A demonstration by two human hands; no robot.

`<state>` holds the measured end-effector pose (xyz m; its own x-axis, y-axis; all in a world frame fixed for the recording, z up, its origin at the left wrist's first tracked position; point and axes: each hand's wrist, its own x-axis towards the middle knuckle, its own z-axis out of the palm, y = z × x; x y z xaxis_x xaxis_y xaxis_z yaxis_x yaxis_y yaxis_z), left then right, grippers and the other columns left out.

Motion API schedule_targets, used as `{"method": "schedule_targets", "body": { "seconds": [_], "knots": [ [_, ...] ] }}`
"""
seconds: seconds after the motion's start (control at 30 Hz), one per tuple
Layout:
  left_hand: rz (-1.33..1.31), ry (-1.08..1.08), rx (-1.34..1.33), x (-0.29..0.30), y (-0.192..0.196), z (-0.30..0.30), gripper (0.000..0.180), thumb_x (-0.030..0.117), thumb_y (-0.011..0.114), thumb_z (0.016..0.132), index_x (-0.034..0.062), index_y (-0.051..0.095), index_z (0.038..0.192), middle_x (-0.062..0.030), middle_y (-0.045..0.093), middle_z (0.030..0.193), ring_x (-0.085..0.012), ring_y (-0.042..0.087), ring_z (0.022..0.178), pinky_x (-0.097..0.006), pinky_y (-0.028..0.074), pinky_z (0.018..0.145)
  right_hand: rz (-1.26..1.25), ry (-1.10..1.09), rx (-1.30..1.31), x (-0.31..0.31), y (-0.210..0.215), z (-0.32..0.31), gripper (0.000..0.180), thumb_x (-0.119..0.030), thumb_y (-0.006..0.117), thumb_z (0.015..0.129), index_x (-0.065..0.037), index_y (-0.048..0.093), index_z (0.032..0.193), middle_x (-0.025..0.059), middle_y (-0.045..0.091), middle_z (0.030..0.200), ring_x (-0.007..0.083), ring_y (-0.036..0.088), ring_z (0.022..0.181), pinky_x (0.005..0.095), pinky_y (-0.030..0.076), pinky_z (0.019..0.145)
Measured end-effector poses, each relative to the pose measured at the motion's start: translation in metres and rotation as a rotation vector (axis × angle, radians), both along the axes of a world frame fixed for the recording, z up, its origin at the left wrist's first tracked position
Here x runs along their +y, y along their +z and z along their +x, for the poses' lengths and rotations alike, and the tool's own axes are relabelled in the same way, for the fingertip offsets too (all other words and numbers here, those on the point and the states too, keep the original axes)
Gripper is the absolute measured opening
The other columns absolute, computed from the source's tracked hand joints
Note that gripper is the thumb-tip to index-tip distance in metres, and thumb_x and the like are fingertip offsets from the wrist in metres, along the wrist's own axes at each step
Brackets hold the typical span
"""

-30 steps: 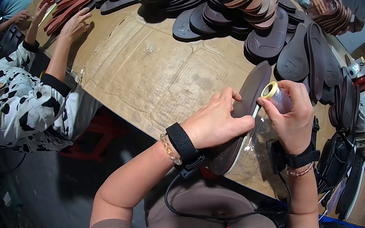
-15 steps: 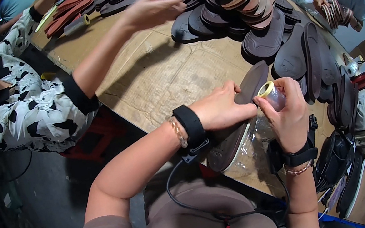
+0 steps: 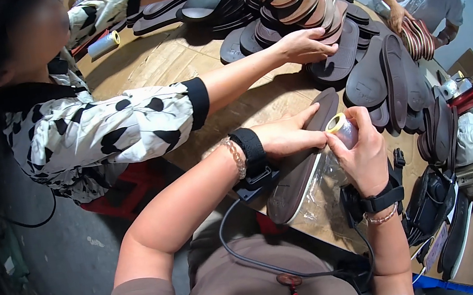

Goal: The recorder prepares shoe insoles by applying a layer of plastic or protective material and smoothing it down by hand at a manufacturing table.

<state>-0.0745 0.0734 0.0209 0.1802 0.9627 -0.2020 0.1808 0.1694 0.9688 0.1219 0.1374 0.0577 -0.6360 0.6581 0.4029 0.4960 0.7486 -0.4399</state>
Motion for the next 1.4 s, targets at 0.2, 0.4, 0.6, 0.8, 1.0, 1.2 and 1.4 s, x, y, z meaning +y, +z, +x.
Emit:
{"method": "schedule_targets", "body": {
  "seconds": [0.2, 0.4, 0.6, 0.8, 1.0, 1.2, 1.4],
  "knots": [
    [0.001, -0.049, 0.069, -0.036, 0.000, 0.014, 0.096, 0.033, 0.064, 0.095, -0.0021, 0.008, 0.165, -0.0251, 0.051, 0.148, -0.0226, 0.057, 0.122, -0.032, 0.045, 0.105, 0.005, 0.089, -0.108, -0.029, 0.015, 0.015, 0.048, -0.025, 0.085, 0.080, -0.001, 0.058, 0.112, 0.0203, 0.067, 0.096, 0.0402, 0.065, 0.090, 0.0472, 0.052, 0.079],
    [0.051, 0.031, 0.206, -0.062, -0.001, 0.028, 0.091, 0.040, 0.063, 0.094, 0.0048, 0.019, 0.165, -0.0283, 0.053, 0.136, -0.0342, 0.059, 0.116, -0.039, 0.045, 0.105, -0.056, 0.213, -0.161, -0.033, 0.022, 0.029, 0.044, -0.024, 0.078, 0.088, 0.001, 0.058, 0.119, 0.0195, 0.064, 0.101, 0.0387, 0.063, 0.093, 0.0458, 0.050, 0.083],
    [0.041, 0.052, 0.211, -0.066, 0.006, 0.029, 0.091, 0.044, 0.063, 0.094, 0.0083, 0.020, 0.166, -0.0295, 0.051, 0.138, -0.0363, 0.057, 0.118, -0.040, 0.044, 0.106, -0.223, 0.313, -0.164, -0.019, 0.026, 0.040, 0.040, -0.025, 0.073, 0.095, 0.001, 0.059, 0.120, 0.0196, 0.060, 0.099, 0.0368, 0.061, 0.091, 0.0425, 0.049, 0.080],
    [0.061, 0.070, 0.165, -0.068, 0.004, 0.028, 0.090, 0.043, 0.064, 0.094, 0.0092, 0.021, 0.166, -0.0302, 0.050, 0.140, -0.0368, 0.057, 0.123, -0.040, 0.044, 0.108, -0.581, 0.303, -0.252, 0.002, 0.038, 0.037, 0.039, -0.026, 0.077, 0.093, -0.001, 0.061, 0.119, 0.0150, 0.065, 0.095, 0.0238, 0.063, 0.080, 0.0351, 0.049, 0.072],
    [0.075, 0.067, 0.147, -0.067, 0.003, 0.027, 0.089, 0.043, 0.063, 0.094, 0.0089, 0.022, 0.165, -0.0313, 0.049, 0.142, -0.0386, 0.056, 0.125, -0.041, 0.043, 0.109, -0.738, 0.399, -0.089, 0.007, 0.023, 0.042, 0.044, -0.026, 0.078, 0.093, -0.002, 0.061, 0.126, 0.0074, 0.066, 0.091, 0.0133, 0.059, 0.080, 0.0286, 0.049, 0.072],
    [0.054, 0.076, 0.160, -0.068, 0.004, 0.028, 0.088, 0.043, 0.063, 0.095, 0.0096, 0.023, 0.165, -0.0313, 0.048, 0.143, -0.0394, 0.055, 0.125, -0.043, 0.043, 0.109, -0.569, 0.176, -0.003, 0.006, 0.025, 0.035, 0.036, -0.021, 0.084, 0.085, 0.001, 0.069, 0.110, 0.0074, 0.068, 0.092, 0.0131, 0.063, 0.078, 0.0294, 0.051, 0.070],
    [0.034, 0.085, 0.188, -0.070, 0.009, 0.031, 0.087, 0.045, 0.063, 0.095, 0.0107, 0.024, 0.165, -0.0297, 0.050, 0.140, -0.0390, 0.055, 0.126, -0.043, 0.043, 0.110, -0.045, 0.103, 0.069, 0.007, 0.009, 0.025, 0.042, -0.020, 0.091, 0.074, -0.001, 0.069, 0.104, 0.0129, 0.067, 0.088, 0.0279, 0.068, 0.078, 0.0349, 0.053, 0.068]
  ]
}}
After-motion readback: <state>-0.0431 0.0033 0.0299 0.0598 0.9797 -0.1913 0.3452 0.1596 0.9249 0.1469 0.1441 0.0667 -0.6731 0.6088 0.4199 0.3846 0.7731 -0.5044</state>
